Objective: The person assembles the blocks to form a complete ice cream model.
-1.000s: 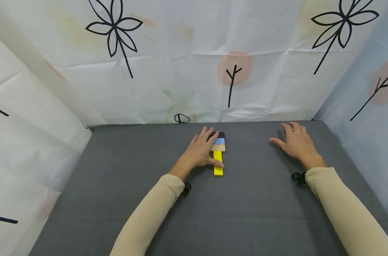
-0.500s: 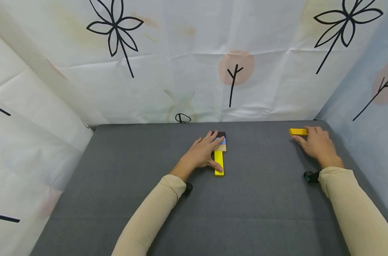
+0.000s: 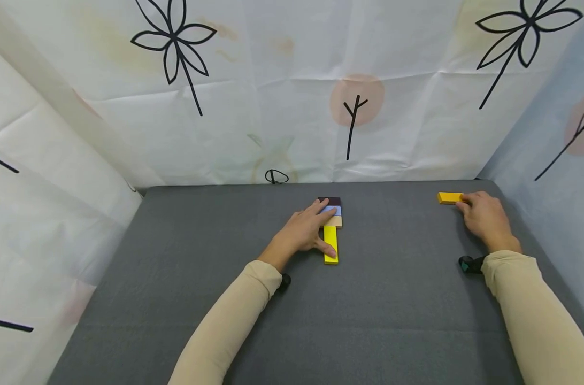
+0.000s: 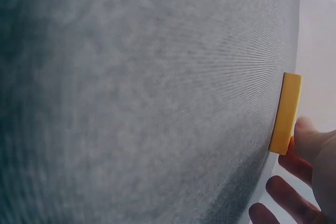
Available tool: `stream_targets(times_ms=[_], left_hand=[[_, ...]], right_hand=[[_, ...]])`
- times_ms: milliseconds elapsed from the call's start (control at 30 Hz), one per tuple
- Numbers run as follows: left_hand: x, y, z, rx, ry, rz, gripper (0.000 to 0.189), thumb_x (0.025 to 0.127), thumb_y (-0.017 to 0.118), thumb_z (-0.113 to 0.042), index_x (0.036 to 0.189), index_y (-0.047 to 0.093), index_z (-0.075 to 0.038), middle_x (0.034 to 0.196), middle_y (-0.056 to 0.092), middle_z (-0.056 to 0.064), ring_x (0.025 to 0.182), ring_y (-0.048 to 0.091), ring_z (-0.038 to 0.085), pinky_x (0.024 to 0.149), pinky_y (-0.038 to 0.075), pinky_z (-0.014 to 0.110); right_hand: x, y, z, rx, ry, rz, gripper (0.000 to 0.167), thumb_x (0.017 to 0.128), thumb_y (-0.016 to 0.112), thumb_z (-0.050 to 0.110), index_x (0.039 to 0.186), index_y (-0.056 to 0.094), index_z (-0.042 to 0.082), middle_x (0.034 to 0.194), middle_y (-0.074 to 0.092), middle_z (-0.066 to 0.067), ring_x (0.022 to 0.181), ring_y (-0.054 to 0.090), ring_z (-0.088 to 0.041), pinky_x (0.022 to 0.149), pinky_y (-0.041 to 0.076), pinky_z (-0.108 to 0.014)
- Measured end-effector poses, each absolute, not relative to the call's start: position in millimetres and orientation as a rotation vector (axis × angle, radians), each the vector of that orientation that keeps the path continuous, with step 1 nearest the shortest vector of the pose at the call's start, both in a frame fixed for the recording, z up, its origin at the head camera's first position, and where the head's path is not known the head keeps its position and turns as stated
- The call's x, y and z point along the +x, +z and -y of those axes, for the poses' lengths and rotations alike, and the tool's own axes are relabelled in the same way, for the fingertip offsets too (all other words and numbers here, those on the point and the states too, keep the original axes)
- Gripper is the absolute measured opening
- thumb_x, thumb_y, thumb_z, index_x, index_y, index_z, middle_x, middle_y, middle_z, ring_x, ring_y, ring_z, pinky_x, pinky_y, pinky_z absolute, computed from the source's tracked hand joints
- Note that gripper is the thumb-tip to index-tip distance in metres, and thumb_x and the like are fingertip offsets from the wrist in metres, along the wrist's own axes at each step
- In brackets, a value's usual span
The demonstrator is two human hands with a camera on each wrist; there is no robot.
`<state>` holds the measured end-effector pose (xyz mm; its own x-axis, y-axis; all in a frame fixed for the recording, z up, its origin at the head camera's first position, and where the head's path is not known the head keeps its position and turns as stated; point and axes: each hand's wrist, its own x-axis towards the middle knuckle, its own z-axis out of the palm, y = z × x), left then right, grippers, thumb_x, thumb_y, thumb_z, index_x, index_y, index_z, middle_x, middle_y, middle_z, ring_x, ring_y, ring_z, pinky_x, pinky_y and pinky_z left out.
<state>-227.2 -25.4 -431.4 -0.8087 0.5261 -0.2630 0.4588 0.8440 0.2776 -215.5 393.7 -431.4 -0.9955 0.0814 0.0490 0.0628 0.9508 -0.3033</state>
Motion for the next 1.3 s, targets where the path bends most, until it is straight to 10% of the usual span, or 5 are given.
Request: stream_targets(times_ms=[1300], left_hand=[[-225.0, -426.8, 22.0, 0.708, 0.275, -2.697, 0.115, 0.07, 0.079, -0.07, 0.164, 0.022, -0.033, 0.174, 0.008, -0.006, 0.162, 0.008, 0.018, 0.121, 0.036, 0.054]], right_hand=[[-243.1, -429.5, -320.4, -0.072, 0.592, 3.0, 0.025, 0.1, 0.065, 0.013, 0.111, 0.072, -0.009, 0.131, 0.058, -0.028, 0.118, 0.053, -0.05, 0.102, 0.041, -0.067]])
